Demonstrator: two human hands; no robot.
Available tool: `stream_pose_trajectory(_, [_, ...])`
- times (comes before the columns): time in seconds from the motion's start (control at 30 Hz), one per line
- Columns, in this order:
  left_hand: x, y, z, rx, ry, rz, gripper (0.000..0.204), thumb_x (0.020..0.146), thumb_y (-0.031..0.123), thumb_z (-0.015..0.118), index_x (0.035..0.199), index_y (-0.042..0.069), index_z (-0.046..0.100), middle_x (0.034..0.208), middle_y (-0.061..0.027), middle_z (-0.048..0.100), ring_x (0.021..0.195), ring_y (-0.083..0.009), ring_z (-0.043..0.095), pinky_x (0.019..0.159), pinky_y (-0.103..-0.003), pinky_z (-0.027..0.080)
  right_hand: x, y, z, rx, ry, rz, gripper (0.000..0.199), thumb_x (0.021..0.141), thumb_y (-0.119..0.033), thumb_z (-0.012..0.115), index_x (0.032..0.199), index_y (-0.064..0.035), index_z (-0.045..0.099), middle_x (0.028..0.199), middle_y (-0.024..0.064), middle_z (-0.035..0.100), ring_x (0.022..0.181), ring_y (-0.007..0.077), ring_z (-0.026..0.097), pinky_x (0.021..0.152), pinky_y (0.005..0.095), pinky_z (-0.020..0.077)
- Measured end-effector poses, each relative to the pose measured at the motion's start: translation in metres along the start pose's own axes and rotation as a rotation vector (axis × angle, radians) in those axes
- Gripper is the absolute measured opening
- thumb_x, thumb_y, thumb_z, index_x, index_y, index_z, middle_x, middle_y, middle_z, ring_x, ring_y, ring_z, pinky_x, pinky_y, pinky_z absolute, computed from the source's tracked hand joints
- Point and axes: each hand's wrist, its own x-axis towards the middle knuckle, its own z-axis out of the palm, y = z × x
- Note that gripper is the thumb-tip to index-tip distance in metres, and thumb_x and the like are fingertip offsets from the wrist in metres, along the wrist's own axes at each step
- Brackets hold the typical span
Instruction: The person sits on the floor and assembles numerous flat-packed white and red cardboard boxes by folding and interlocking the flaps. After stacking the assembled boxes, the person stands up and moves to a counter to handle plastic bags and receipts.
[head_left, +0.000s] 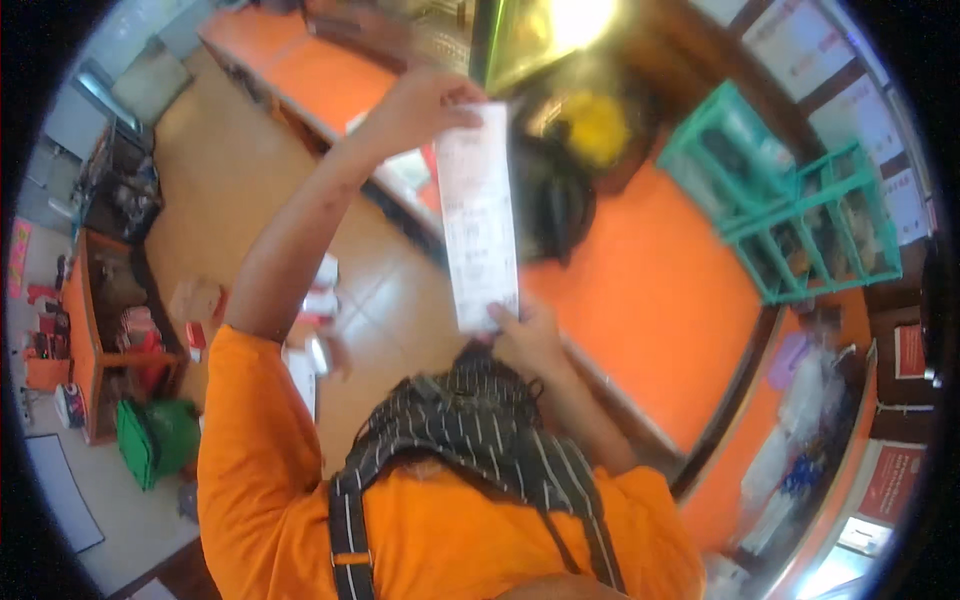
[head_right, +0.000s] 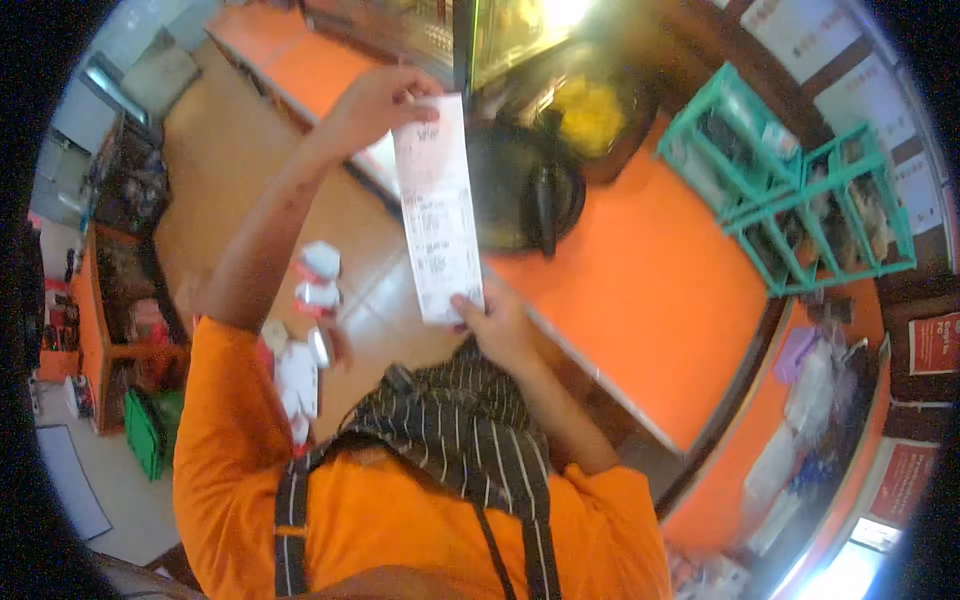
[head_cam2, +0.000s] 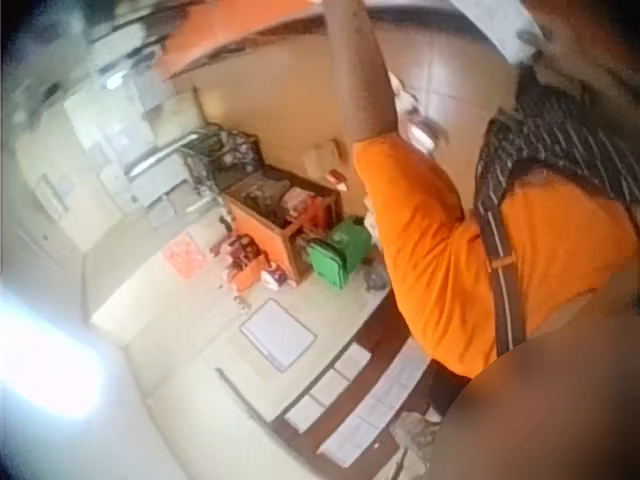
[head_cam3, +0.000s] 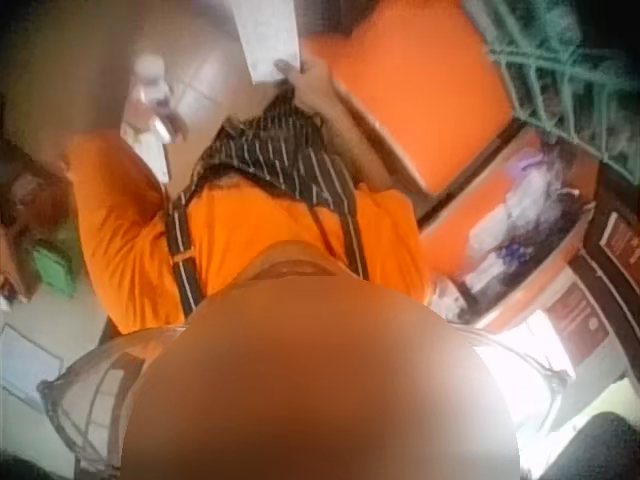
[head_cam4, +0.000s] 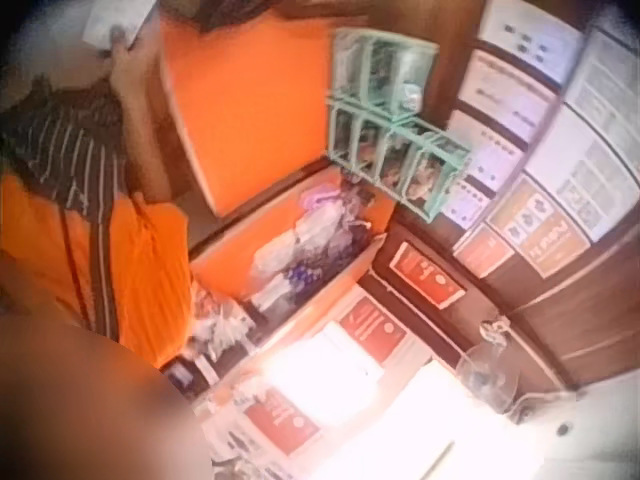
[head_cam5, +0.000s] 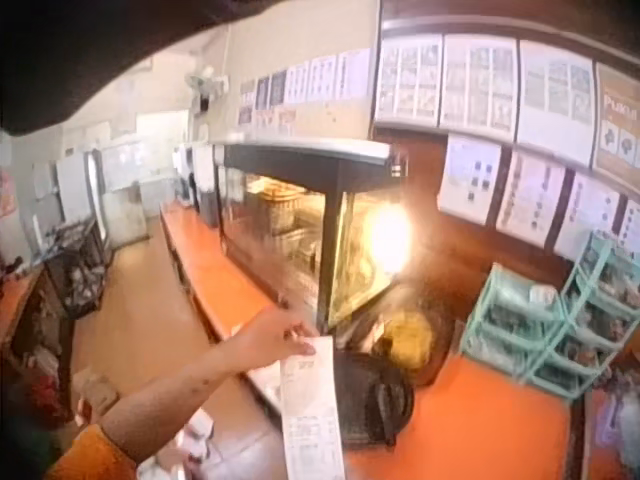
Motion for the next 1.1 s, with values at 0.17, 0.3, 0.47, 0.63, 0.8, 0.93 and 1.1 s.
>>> stream_pose_trajectory(0.17, [0.135, 0.039, -0.075, 0.116, 0.052, 0.263, 0.022, 0.082, 0.016, 0.07, 0.096, -0.001, 0.066, 0.077, -0.0064, 0.066, 0.072, -0.0114, 0.06, 0.065, -0.03, 0.048, 0.094, -0.106, 0.021, -0.095, 0.157, -0.318, 0.024, 0.094, -0.014, 0.059, 0.113, 0.002, 0.06, 0.099, 0.0091, 0.068, 0.083, 0.0168, 0.066, 0.07, 0.0295, 0.055])
stream_pose_trajectory(0.3, [0.224, 0.056, -0.135, 0.19, 0.129, 0.467, 0.02, 0.087, 0.019, 0.064, 0.097, 0.001, 0.066, 0.08, -0.0062, 0.066, 0.074, -0.012, 0.061, 0.069, -0.03, 0.049, 0.184, -0.182, 0.043, -0.246, 0.262, -0.602, 0.022, 0.094, -0.014, 0.06, 0.107, 0.0031, 0.06, 0.09, 0.0074, 0.068, 0.073, 0.011, 0.063, 0.065, 0.0262, 0.0532])
stream_pose_trajectory(0.47, [0.329, 0.029, -0.156, 0.157, 0.163, 0.67, 0.02, 0.089, 0.021, 0.062, 0.1, 0.005, 0.067, 0.089, -0.0064, 0.068, 0.081, -0.0161, 0.062, 0.076, -0.032, 0.049, 0.271, -0.227, 0.065, -0.058, 0.343, -0.7, 0.021, 0.095, -0.014, 0.059, 0.109, 0.002, 0.059, 0.094, 0.0099, 0.068, 0.075, 0.0141, 0.065, 0.066, 0.0266, 0.0538])
stream_pose_trajectory(0.63, [0.347, 0.028, -0.16, -0.163, -0.074, 0.682, 0.023, 0.087, 0.014, 0.066, 0.107, 0.006, 0.062, 0.108, -0.0125, 0.058, 0.107, -0.0279, 0.053, 0.099, -0.043, 0.041, 0.299, -0.229, 0.079, -0.001, 0.438, -0.731, 0.021, 0.095, -0.012, 0.057, 0.11, 0.002, 0.058, 0.096, 0.0109, 0.068, 0.079, 0.0152, 0.065, 0.069, 0.0276, 0.054])
stream_pose_trajectory(0.8, [0.351, 0.009, -0.162, 0.255, 0.297, 1.191, 0.006, 0.082, 0.008, 0.064, 0.085, 0.004, 0.066, 0.093, -0.0093, 0.061, 0.087, -0.0296, 0.055, 0.079, -0.04, 0.045, 0.298, -0.223, 0.097, -0.04, 0.539, -0.814, 0.022, 0.096, -0.01, 0.057, 0.113, 0.0036, 0.058, 0.101, 0.0109, 0.067, 0.085, 0.0134, 0.065, 0.072, 0.0278, 0.0558])
stream_pose_trajectory(0.93, [0.337, -0.002, -0.171, 0.278, 0.258, 1.242, 0.01, 0.083, 0.012, 0.064, 0.087, 0.003, 0.065, 0.091, -0.0087, 0.063, 0.087, -0.0287, 0.056, 0.079, -0.039, 0.045, 0.297, -0.213, 0.116, 0.005, 0.607, -0.829, 0.026, 0.095, -0.007, 0.056, 0.118, 0.0041, 0.056, 0.106, 0.0103, 0.066, 0.09, 0.0136, 0.064, 0.074, 0.0287, 0.0561])
stream_pose_trajectory(1.1, [0.34, -0.018, -0.167, 0.313, 0.381, 1.239, 0.015, 0.084, 0.017, 0.065, 0.09, 0.003, 0.066, 0.101, -0.012, 0.061, 0.096, -0.0275, 0.056, 0.084, -0.039, 0.045, 0.312, -0.219, 0.129, 0.032, 0.693, -0.835, 0.023, 0.096, -0.01, 0.056, 0.115, 0.0035, 0.057, 0.101, 0.0101, 0.067, 0.083, 0.0143, 0.065, 0.072, 0.0291, 0.0556])
